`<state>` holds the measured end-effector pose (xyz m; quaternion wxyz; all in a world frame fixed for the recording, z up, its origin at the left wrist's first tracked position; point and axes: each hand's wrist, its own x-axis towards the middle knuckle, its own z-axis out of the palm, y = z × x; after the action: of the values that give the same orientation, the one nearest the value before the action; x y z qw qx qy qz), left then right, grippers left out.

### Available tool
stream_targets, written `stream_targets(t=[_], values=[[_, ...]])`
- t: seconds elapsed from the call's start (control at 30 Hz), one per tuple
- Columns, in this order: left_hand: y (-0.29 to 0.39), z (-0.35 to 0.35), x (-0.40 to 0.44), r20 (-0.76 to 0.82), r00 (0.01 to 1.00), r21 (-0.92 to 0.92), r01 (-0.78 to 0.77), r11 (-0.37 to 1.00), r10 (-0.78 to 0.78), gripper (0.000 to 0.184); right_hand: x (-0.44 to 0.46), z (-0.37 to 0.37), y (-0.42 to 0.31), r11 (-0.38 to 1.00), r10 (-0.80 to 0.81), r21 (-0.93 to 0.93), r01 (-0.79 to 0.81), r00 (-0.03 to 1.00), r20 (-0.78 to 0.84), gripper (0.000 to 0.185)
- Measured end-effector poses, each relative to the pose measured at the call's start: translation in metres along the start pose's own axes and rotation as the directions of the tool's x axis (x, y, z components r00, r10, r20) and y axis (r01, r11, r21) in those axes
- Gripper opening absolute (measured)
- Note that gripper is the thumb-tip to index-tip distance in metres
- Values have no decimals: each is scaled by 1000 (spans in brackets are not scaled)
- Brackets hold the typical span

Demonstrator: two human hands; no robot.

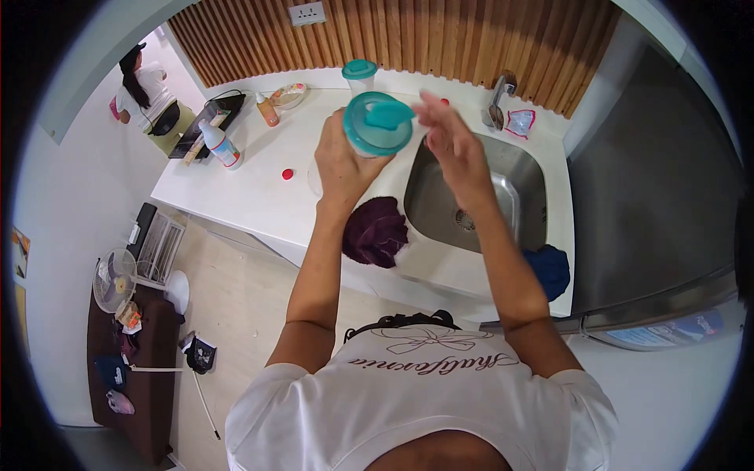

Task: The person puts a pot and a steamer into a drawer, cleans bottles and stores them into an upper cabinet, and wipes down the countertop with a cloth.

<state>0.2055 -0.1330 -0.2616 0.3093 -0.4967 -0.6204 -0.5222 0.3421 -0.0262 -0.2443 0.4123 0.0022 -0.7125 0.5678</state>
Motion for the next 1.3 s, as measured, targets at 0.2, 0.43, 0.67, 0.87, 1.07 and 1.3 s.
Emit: stream_targets(t=[0.2, 0.43, 0.67, 0.87, 1.07, 1.3], values=[[31, 19, -4, 5, 1000, -65, -17, 998, 17, 51, 18, 2, -34, 910, 206, 353, -219, 976, 73, 39], [49, 30, -4, 21, 995, -174, -89, 981, 94, 64, 6, -4, -43, 769, 335, 542, -339, 936, 111, 47], [80, 33, 29, 160, 976, -555, 212, 805, -147, 46, 11, -46, -48, 753, 286, 596, -279, 954, 85, 60], [73, 16, 108, 383, 880, -864, 449, 230, -280, 20, -36, -85, -39, 955, 228, -221, -199, 967, 111, 125], [106, 19, 155, 485, 866, -848, 500, 173, -126, 29, -51, -52, -51, 998, -27, -52, 23, 996, -83, 112], [148, 1, 177, 497, 827, -865, 449, 222, 262, 82, -18, -73, -110, 954, -287, -145, 264, 942, -177, 99]])
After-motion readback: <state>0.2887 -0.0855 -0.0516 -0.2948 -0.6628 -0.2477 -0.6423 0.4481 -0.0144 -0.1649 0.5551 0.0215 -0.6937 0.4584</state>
